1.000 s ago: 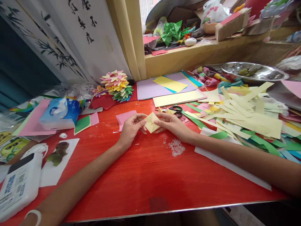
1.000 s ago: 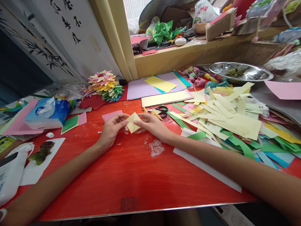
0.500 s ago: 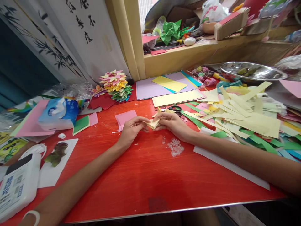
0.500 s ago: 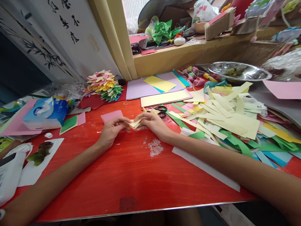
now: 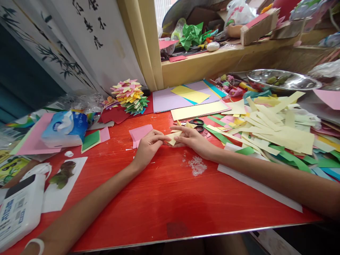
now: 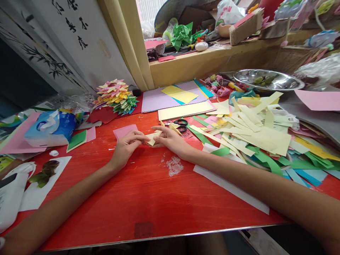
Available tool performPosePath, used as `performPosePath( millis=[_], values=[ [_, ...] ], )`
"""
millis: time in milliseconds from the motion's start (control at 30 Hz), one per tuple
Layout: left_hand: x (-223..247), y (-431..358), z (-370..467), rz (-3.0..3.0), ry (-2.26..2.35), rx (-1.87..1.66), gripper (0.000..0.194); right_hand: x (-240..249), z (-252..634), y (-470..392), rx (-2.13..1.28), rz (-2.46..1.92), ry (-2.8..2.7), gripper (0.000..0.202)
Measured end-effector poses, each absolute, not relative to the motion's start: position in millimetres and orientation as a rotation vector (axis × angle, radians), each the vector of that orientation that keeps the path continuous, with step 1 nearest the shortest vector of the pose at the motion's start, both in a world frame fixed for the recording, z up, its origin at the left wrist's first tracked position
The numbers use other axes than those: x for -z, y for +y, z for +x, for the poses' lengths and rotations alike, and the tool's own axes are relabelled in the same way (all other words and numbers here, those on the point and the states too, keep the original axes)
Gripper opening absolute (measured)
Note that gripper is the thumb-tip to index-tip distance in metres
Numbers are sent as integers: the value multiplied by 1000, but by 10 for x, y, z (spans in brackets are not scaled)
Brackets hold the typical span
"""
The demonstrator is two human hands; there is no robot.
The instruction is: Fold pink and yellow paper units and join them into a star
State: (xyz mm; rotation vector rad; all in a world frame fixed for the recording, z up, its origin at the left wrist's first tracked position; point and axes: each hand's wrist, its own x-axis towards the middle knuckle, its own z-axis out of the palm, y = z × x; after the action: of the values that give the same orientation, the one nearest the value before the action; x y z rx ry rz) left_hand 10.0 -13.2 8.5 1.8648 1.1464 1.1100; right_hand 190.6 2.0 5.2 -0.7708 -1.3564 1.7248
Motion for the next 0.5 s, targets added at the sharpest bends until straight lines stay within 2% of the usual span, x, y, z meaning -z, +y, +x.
performPosePath(
  millis=[200,367,500],
  values=[
    [-108,-135,107,1932,1168,-1028,14,-25,1900,15,-1667,-799,-1454,41],
    [-81,-136,115,1875,1180,-1076,16,-27,1894,3,-1679,-767,-1585,47],
    [-91,-157,136,1941,1217,-931,23,-12,1888,-17,-1550,-752,-1844,51]
  ],
)
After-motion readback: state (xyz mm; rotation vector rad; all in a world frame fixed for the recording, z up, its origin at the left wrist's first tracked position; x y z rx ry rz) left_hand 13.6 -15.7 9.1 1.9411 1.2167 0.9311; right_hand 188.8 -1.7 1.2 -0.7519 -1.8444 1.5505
